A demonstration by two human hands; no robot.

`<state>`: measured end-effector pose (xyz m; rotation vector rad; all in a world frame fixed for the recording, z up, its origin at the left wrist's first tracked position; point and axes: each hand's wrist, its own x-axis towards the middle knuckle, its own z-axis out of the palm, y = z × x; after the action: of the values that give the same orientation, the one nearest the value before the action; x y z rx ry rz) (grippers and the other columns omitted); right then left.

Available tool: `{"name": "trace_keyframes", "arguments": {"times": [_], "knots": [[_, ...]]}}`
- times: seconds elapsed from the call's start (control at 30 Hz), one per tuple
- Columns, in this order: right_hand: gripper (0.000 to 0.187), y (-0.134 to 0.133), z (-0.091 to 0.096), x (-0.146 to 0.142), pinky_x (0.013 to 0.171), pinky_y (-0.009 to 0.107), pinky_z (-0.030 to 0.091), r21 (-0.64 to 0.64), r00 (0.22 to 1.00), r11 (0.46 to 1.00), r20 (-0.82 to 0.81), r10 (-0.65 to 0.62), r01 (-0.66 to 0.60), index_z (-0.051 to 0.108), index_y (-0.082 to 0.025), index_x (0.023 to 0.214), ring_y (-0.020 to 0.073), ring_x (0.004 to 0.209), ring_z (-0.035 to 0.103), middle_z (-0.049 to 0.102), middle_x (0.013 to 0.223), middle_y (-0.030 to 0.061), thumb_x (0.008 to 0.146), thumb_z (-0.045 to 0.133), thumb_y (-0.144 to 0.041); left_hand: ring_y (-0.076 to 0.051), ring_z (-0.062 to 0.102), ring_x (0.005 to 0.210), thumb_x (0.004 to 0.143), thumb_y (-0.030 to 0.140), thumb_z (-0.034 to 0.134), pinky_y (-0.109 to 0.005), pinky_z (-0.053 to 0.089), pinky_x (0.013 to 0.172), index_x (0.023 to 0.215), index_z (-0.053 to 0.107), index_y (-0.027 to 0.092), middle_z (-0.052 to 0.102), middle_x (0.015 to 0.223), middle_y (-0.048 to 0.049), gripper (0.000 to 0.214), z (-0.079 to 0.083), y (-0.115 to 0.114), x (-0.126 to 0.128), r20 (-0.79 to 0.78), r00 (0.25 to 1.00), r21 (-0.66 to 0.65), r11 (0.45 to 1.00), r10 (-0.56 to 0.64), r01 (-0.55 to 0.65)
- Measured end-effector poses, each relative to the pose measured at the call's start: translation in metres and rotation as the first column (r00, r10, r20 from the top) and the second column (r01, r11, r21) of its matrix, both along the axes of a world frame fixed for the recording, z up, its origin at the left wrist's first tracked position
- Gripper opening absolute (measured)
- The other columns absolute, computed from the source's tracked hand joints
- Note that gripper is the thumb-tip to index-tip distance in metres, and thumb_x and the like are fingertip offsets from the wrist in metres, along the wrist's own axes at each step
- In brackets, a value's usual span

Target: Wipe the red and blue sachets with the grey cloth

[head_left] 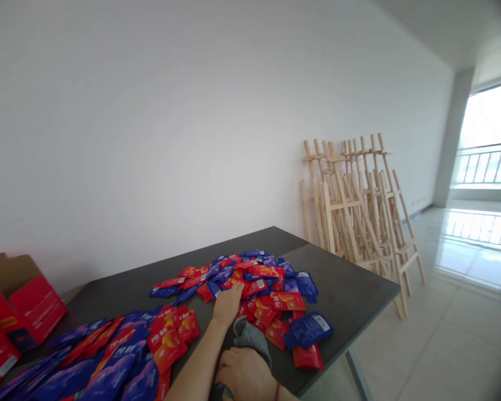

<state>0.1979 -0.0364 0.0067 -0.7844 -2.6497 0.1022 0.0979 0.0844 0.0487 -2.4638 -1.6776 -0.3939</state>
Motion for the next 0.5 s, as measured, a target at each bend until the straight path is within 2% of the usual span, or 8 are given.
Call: {"name": "trace_keyframes", "arguments": {"times": [0.1, 0.2, 0.37, 0.5], "knots": [[0.022, 0.000, -0.001, 0.000, 0.075, 0.027, 0.045, -0.006, 1.000, 1.000, -0.031, 0.002, -0.002, 0.067, -0.020, 0.098, 0.0193, 0.088, 0.059, 0.066, 0.098, 0.0041, 0.080, 0.061, -0.031, -0.023, 0.064, 0.112, 0.090, 0.006, 0.037, -0.039, 0.049, 0.098, 0.126, 0.058, 0.020, 0.064, 0.129, -0.0112, 0.044, 0.002, -0.002, -0.001, 0.040, 0.999, -0.008, 1.000, -0.013, 0.013], [0.025, -0.002, 0.000, 0.003, 0.077, 0.027, 0.045, -0.034, 0.998, 0.999, -0.069, 0.004, -0.006, 0.067, -0.021, 0.102, 0.0195, 0.090, 0.059, 0.066, 0.100, 0.0042, 0.080, 0.060, -0.029, -0.021, 0.063, 0.113, 0.092, 0.009, 0.037, -0.037, 0.048, 0.099, 0.126, 0.058, 0.022, 0.065, 0.129, -0.0084, 0.042, 0.002, -0.014, -0.010, 0.110, 0.994, -0.013, 1.000, -0.010, 0.012], [0.027, -0.005, 0.000, 0.005, 0.083, 0.029, 0.044, -0.079, 0.988, 0.997, -0.152, 0.013, -0.025, 0.067, -0.022, 0.102, 0.0198, 0.093, 0.059, 0.066, 0.104, 0.0039, 0.077, 0.059, -0.025, -0.020, 0.063, 0.112, 0.095, 0.019, 0.030, -0.036, 0.047, 0.099, 0.121, 0.058, 0.023, 0.066, 0.124, -0.0062, 0.038, -0.001, -0.050, -0.033, 0.284, 0.959, 0.006, 1.000, 0.004, -0.006], [0.031, -0.008, -0.001, 0.010, 0.088, 0.029, 0.044, -0.099, 0.962, 0.993, -0.272, 0.035, -0.064, 0.067, -0.021, 0.104, 0.0194, 0.096, 0.059, 0.066, 0.105, 0.0040, 0.075, 0.057, -0.018, -0.019, 0.063, 0.104, 0.086, 0.014, 0.033, -0.035, 0.049, 0.095, 0.104, 0.062, 0.024, 0.069, 0.109, -0.0040, 0.036, -0.006, -0.083, -0.051, 0.416, 0.909, 0.003, 1.000, -0.019, 0.019]]}}
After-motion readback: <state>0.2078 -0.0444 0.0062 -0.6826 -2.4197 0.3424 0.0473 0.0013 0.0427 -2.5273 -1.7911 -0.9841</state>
